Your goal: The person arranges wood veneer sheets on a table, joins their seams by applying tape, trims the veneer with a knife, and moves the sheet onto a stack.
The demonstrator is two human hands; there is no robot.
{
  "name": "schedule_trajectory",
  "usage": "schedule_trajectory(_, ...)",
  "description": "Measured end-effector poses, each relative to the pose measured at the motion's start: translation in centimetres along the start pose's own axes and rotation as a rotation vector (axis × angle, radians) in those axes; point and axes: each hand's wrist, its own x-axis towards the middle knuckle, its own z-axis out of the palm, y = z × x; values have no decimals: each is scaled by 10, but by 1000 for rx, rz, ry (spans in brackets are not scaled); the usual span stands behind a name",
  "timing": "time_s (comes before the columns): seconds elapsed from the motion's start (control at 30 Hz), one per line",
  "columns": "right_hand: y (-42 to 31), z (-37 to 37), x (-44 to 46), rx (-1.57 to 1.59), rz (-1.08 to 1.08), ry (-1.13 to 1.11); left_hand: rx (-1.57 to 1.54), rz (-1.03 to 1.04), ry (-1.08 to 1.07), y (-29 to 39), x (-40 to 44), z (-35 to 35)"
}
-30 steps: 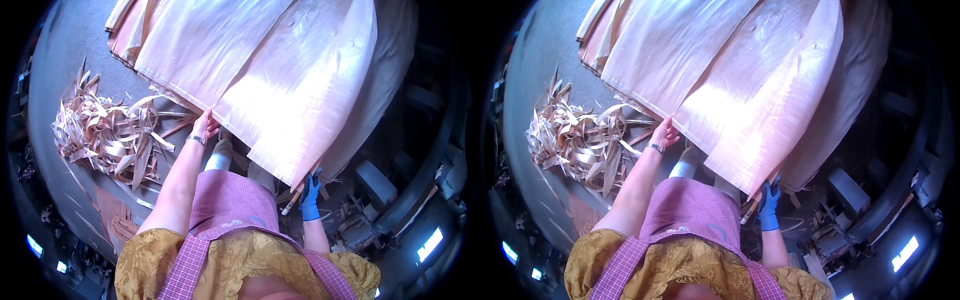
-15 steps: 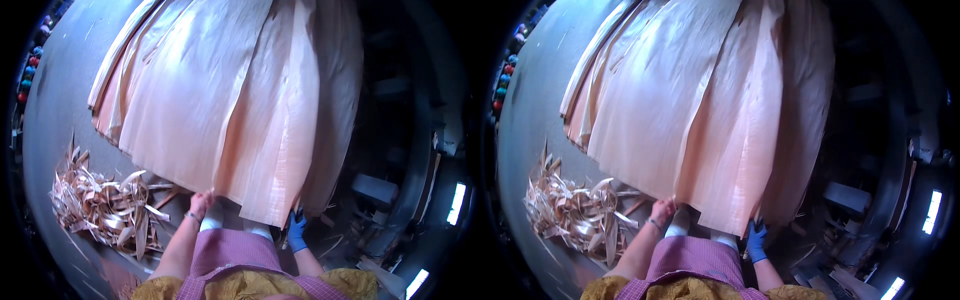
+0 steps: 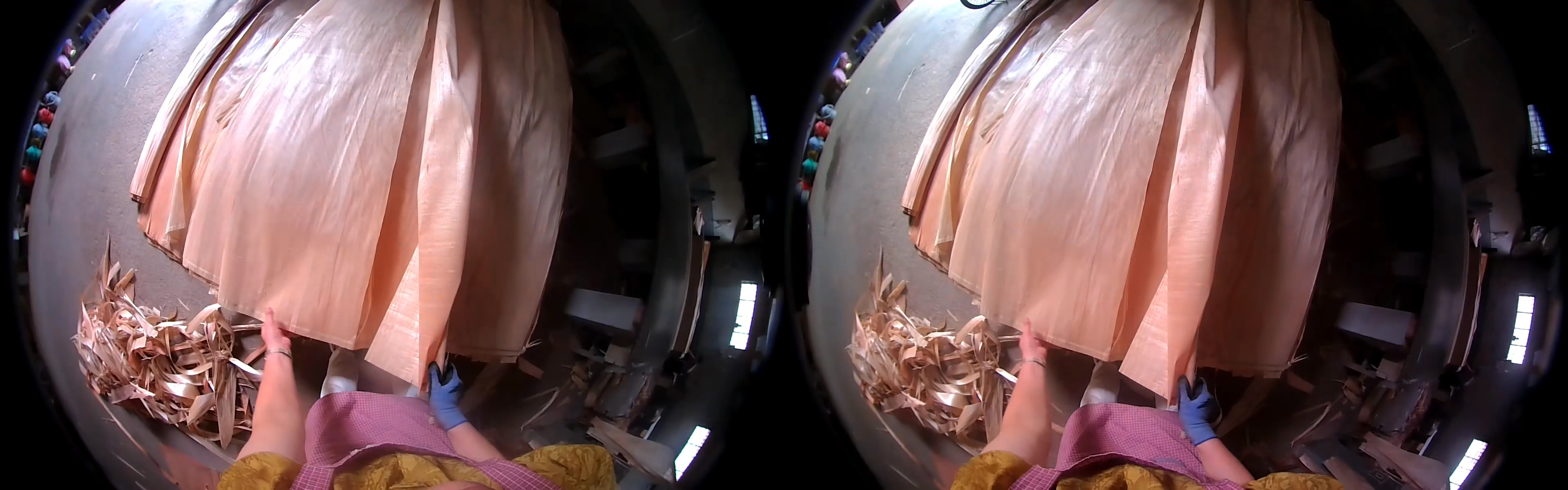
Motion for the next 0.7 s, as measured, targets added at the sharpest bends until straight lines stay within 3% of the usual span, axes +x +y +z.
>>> schedule_trajectory(0.03, 6, 7, 1, 39, -3, -13, -74, 77, 47, 2, 32, -3)
schedule_trajectory(0.13, -10, 10, -2, 26, -75, -24, 1, 204, 140, 51, 24, 5)
schedule_trajectory(0.23, -42, 3, -16, -34, -37, -95, -135, 260, 141, 82, 12, 8)
schedule_trajectory(0.37, 7, 27, -18, -42, -125, -76, -47, 325, -2, 106, 25, -8)
schedule_trajectory(0.47, 25, 33, -16, -33, -134, -98, 288, 369, -47, 113, -3, -4)
schedule_trajectory(0.6, 59, 52, -12, -56, -171, -133, 495, 586, -134, 90, -30, 14)
schedule_trajectory(0.67, 53, 53, -5, -47, -80, -212, 828, 632, -302, 71, -41, 24)
schedule_trajectory(0.7, 51, 51, -4, -44, -33, -252, 637, 680, -408, 57, -70, 44)
